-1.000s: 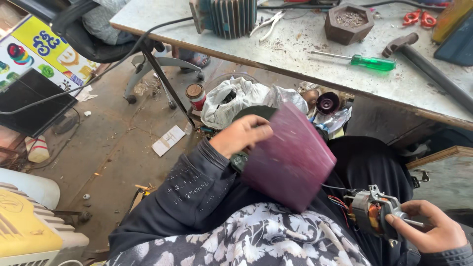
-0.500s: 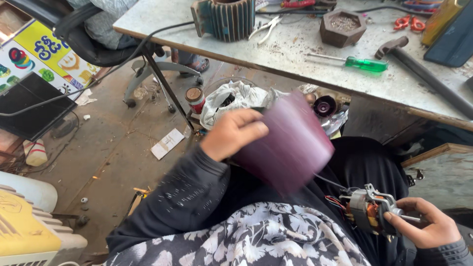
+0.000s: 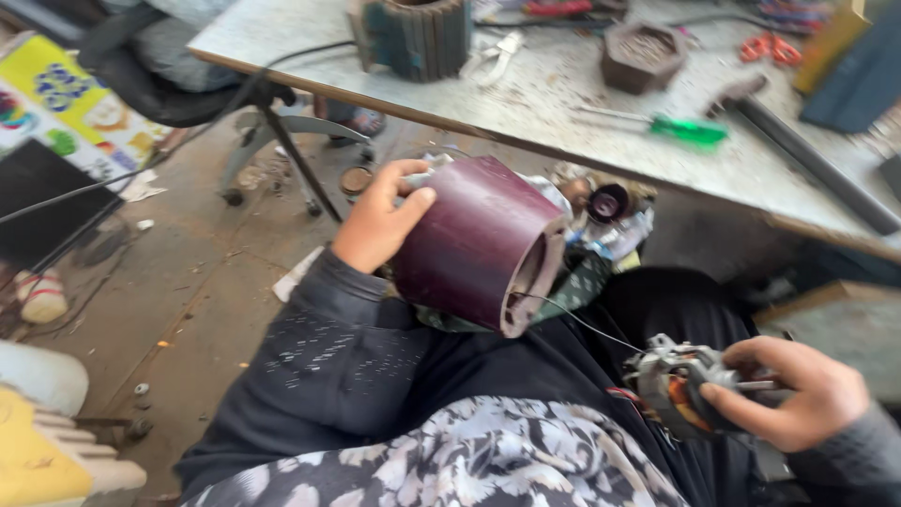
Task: The person disassembles a maroon plastic appliance housing, removes the motor, and uses pliers and a hammer to adjust internal components and wiring. They then reinsert the motor and reassemble the housing.
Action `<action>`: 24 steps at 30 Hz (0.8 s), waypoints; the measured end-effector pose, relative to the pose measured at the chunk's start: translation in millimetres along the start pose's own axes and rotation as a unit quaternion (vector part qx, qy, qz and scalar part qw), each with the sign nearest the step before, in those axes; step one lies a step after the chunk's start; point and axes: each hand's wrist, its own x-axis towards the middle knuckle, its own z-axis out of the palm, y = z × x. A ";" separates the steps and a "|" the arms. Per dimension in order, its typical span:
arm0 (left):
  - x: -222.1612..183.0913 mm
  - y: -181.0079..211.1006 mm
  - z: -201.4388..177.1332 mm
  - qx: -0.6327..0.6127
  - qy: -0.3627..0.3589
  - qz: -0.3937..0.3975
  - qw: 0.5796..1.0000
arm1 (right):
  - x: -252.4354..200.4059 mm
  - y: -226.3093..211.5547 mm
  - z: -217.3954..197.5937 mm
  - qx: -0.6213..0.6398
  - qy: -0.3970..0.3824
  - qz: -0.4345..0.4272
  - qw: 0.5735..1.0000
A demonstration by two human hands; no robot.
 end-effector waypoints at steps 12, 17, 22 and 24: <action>31.0 -108.1 -33.0 -0.003 0.097 -0.014 0.995 | 205.0 -46.5 -52.0 0.042 0.054 -0.102 0.992; 23.4 -100.6 -34.6 0.151 0.133 -0.078 0.977 | 300.7 -48.1 -14.4 0.138 0.045 -0.112 0.983; 19.7 -61.6 -34.3 0.288 0.130 -0.038 0.948 | 387.6 -7.1 25.8 0.219 0.003 0.009 0.976; 28.4 -52.8 -35.6 0.279 0.140 -0.044 0.949 | 432.1 0.2 27.3 0.151 -0.007 -0.010 0.989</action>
